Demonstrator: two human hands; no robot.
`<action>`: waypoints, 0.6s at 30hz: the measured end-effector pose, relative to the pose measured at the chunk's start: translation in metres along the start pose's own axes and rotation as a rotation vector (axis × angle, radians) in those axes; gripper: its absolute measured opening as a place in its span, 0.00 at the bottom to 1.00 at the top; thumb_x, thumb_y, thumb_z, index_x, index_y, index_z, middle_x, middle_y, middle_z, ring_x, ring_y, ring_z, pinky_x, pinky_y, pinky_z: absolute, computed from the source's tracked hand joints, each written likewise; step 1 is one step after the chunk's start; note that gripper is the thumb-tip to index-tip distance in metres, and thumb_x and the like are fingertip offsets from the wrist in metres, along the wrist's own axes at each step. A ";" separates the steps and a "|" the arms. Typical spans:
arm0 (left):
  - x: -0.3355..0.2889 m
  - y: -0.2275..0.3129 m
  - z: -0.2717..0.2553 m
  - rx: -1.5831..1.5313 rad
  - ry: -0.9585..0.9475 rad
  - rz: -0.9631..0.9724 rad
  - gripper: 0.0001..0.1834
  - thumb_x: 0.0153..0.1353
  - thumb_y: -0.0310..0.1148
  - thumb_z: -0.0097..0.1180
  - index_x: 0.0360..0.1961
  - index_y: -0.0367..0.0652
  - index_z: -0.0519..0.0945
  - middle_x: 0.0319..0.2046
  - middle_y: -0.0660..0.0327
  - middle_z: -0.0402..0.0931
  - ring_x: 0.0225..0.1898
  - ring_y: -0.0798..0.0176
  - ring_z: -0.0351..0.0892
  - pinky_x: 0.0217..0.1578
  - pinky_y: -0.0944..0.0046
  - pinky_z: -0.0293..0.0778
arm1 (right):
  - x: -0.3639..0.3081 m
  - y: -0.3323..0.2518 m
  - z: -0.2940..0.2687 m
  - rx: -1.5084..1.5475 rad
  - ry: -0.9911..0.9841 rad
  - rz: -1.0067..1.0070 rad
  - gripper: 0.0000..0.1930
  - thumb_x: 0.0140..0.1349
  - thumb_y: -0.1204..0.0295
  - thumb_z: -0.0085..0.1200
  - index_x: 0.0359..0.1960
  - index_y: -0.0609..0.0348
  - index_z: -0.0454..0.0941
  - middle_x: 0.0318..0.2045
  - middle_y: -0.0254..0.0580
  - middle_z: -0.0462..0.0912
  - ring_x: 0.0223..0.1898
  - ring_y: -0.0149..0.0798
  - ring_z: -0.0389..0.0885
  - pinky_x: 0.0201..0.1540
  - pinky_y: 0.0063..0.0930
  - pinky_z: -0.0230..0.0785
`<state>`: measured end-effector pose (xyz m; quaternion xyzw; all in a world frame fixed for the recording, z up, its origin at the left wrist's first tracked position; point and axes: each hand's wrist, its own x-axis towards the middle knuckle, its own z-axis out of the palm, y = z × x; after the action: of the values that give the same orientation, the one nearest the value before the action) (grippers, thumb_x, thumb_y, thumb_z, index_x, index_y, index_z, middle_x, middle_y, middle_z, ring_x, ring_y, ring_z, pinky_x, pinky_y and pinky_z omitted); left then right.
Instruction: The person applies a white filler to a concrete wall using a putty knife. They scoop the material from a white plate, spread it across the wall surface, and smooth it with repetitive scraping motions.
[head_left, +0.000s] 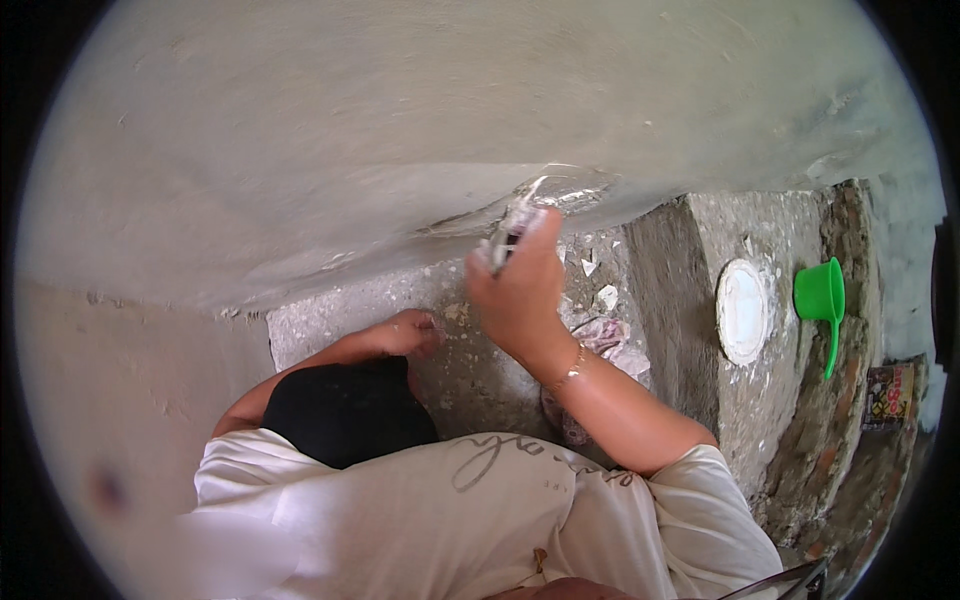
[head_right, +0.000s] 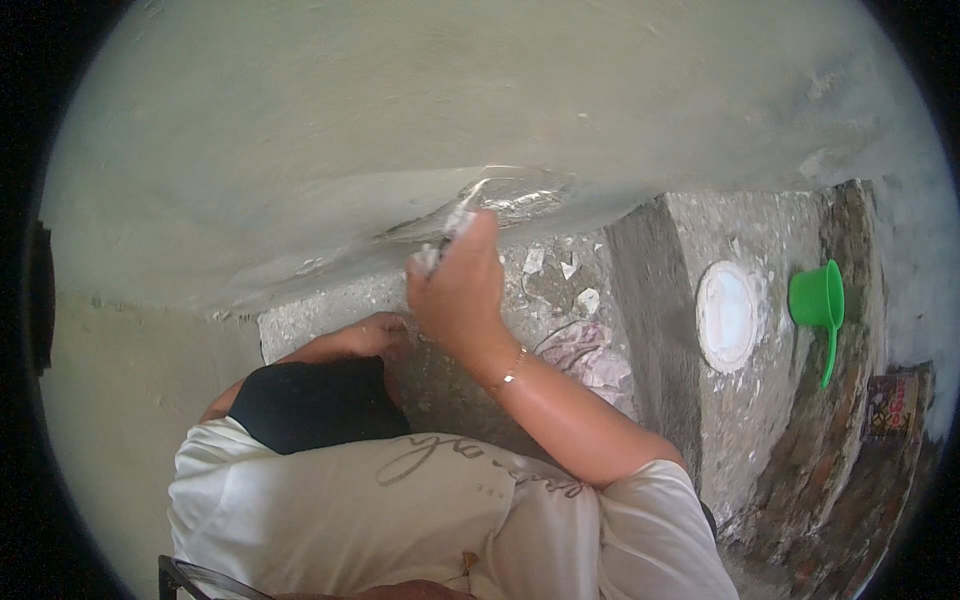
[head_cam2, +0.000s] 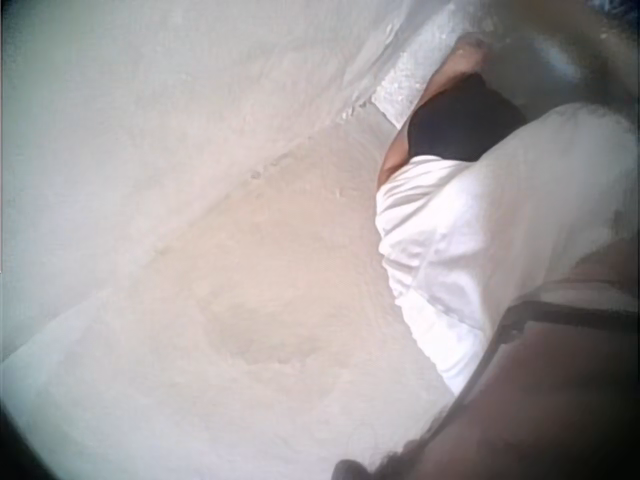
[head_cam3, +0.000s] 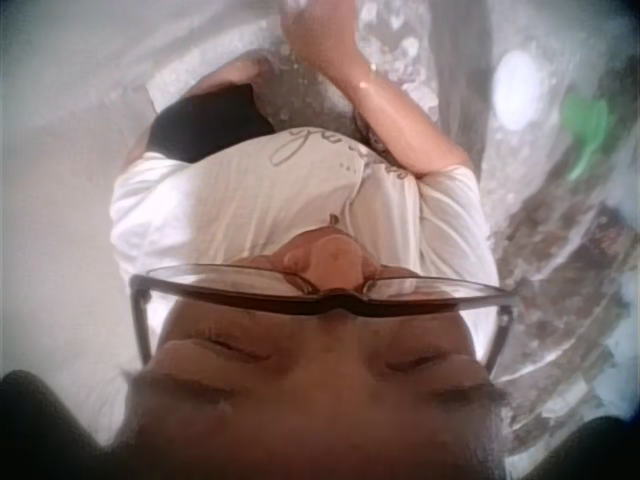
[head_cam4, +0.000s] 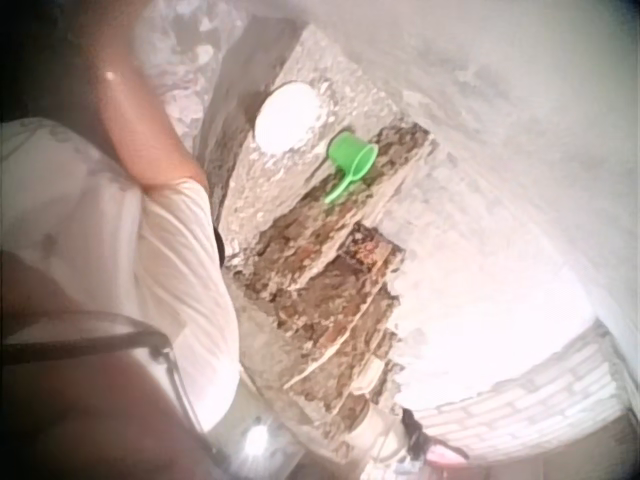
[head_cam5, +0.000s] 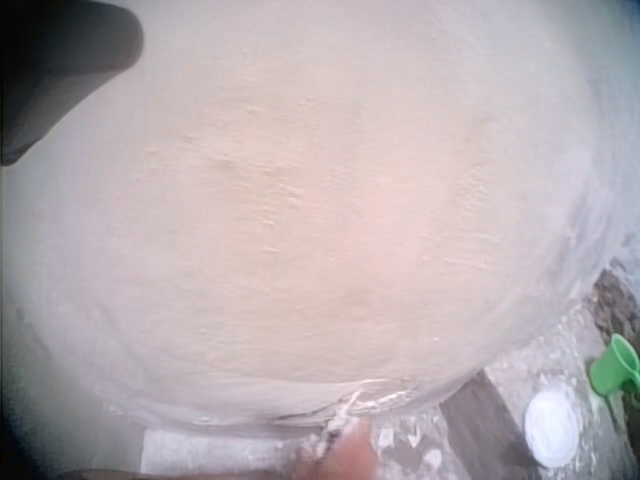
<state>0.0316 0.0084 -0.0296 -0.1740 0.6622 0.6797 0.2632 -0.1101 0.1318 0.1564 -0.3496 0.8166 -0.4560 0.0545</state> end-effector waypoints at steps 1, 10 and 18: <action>-0.001 0.004 0.000 -0.056 0.049 -0.009 0.12 0.63 0.35 0.48 0.36 0.38 0.77 0.26 0.63 0.74 0.28 0.70 0.73 0.29 0.69 0.72 | 0.003 0.000 0.007 -0.001 0.004 0.004 0.18 0.50 0.76 0.54 0.39 0.68 0.59 0.32 0.57 0.68 0.33 0.55 0.73 0.35 0.43 0.66; 0.013 -0.004 -0.010 -0.182 0.108 0.076 0.13 0.61 0.31 0.50 0.45 0.37 0.76 0.32 0.60 0.77 0.33 0.65 0.77 0.34 0.66 0.75 | -0.024 0.010 0.004 -0.092 -0.150 -0.148 0.17 0.50 0.75 0.53 0.40 0.65 0.62 0.29 0.50 0.69 0.27 0.51 0.74 0.29 0.40 0.67; -0.001 0.000 -0.022 -0.240 0.254 -0.067 0.16 0.60 0.32 0.50 0.48 0.38 0.74 0.37 0.60 0.78 0.37 0.65 0.78 0.39 0.66 0.75 | -0.016 0.058 -0.040 -0.137 0.207 -0.224 0.23 0.47 0.76 0.56 0.43 0.68 0.61 0.29 0.51 0.71 0.30 0.52 0.74 0.34 0.42 0.67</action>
<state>0.0296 -0.0132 -0.0305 -0.3106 0.5981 0.7172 0.1773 -0.1447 0.1896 0.1310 -0.3926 0.8029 -0.4362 -0.1051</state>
